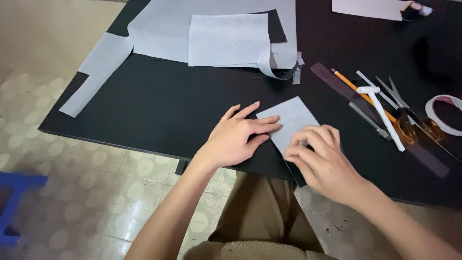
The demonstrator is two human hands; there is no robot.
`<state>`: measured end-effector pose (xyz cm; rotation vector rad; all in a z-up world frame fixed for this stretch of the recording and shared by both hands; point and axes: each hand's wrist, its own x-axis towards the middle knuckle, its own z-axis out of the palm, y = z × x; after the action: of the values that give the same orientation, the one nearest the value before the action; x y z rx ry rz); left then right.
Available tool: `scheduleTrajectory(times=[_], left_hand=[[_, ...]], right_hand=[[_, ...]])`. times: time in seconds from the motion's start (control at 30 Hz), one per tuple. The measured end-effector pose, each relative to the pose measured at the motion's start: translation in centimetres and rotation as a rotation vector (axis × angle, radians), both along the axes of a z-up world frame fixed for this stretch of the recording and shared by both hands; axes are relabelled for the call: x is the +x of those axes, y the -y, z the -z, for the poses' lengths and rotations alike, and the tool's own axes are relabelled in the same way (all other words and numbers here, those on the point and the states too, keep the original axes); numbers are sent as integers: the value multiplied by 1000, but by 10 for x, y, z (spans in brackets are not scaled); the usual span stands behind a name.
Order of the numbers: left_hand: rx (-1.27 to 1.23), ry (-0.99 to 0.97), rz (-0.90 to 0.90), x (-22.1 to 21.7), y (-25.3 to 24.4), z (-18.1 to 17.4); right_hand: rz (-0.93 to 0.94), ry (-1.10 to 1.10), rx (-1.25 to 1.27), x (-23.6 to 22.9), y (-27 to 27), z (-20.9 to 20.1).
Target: Preparing leather pieces by folding and then using a multi-prong punch and mallet to create stitching holes.
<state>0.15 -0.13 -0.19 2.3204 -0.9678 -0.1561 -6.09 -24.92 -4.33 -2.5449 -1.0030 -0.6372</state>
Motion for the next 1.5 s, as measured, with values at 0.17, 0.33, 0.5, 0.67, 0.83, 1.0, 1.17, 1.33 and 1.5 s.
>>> scheduleTrajectory(times=[0.17, 0.33, 0.5, 0.67, 0.83, 1.0, 1.17, 1.33, 1.5], left_hand=[[4, 11, 1, 1, -1, 4], [26, 68, -1, 6, 2, 19], [61, 84, 11, 11, 3, 24], [40, 64, -11, 7, 3, 19], [56, 57, 7, 6, 4, 17], [45, 9, -26, 2, 6, 10], [44, -47, -65, -5, 11, -4], [47, 14, -69, -2, 12, 4], [35, -16, -95, -5, 12, 2]], right_hand=[[-7, 58, 33, -17, 2, -4], [-4, 125, -11, -35, -2, -27], [-23, 161, 20, -49, -1, -40], [-11, 185, 46, -63, 5, -38], [18, 166, 95, -84, 9, -48], [5, 137, 92, -100, 21, -50], [19, 120, 109, -107, 17, -55], [-25, 127, 84, -113, 23, -43], [107, -3, 110, -135, 30, -14]])
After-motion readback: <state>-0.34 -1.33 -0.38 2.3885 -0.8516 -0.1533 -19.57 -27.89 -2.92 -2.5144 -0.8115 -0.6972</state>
